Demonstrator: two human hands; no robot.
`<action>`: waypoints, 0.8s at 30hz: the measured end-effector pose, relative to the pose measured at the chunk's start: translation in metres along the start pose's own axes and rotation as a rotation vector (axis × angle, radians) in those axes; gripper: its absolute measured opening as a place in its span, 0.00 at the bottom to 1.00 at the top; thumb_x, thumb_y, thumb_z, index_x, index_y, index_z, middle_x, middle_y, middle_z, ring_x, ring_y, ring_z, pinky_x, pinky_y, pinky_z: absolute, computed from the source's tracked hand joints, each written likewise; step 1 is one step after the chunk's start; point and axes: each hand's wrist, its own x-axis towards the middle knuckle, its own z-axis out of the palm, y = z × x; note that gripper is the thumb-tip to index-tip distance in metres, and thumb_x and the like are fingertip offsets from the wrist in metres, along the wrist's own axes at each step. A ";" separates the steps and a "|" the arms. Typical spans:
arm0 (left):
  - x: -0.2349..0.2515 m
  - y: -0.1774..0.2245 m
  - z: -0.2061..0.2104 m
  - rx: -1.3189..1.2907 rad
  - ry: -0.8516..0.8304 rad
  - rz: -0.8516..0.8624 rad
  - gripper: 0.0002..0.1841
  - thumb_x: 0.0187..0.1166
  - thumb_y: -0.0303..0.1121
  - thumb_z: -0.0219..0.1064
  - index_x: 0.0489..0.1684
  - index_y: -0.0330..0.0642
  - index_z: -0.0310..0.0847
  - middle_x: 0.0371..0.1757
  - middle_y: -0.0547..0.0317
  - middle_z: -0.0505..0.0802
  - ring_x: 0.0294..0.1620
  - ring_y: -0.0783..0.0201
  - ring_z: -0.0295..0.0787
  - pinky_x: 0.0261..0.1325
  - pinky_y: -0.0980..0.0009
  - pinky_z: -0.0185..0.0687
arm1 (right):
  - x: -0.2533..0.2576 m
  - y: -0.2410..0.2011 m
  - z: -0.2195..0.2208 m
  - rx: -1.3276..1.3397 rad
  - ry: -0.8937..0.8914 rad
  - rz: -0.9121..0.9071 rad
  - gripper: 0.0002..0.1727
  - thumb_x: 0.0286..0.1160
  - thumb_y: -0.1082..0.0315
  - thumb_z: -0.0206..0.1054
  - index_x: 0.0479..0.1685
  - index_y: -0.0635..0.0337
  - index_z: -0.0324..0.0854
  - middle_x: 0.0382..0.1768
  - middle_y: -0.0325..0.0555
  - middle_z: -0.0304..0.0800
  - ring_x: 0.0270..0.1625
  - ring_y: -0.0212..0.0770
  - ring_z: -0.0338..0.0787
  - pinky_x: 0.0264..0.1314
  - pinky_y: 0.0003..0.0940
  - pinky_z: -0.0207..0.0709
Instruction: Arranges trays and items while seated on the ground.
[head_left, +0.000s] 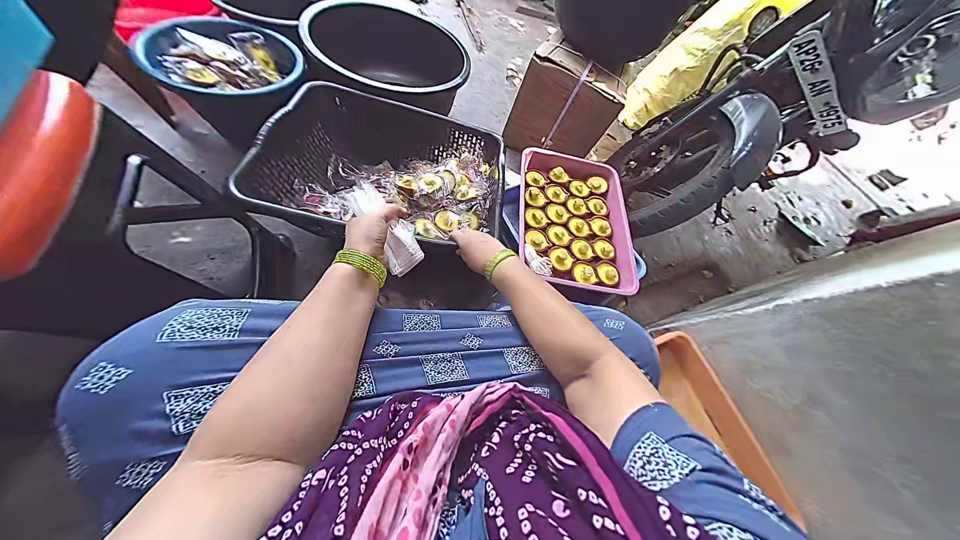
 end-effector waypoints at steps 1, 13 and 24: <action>-0.002 -0.002 0.000 -0.005 -0.006 -0.020 0.31 0.57 0.35 0.81 0.63 0.36 0.81 0.55 0.46 0.91 0.56 0.53 0.89 0.56 0.46 0.86 | -0.008 0.011 -0.014 0.100 0.077 -0.009 0.22 0.78 0.67 0.71 0.71 0.60 0.80 0.65 0.61 0.86 0.66 0.60 0.88 0.68 0.62 0.81; -0.005 0.002 0.000 -0.055 -0.079 -0.031 0.27 0.60 0.34 0.79 0.61 0.37 0.83 0.51 0.48 0.93 0.53 0.54 0.91 0.54 0.49 0.88 | -0.085 0.100 -0.049 0.018 -0.120 0.502 0.26 0.68 0.50 0.78 0.55 0.61 0.88 0.54 0.65 0.91 0.61 0.66 0.88 0.63 0.73 0.77; -0.065 0.028 -0.040 0.210 -0.203 -0.021 0.24 0.78 0.32 0.74 0.63 0.19 0.79 0.64 0.31 0.88 0.68 0.46 0.85 0.74 0.50 0.77 | -0.095 -0.041 -0.117 0.639 0.160 -0.052 0.27 0.73 0.65 0.71 0.70 0.69 0.75 0.60 0.52 0.85 0.54 0.37 0.90 0.53 0.39 0.90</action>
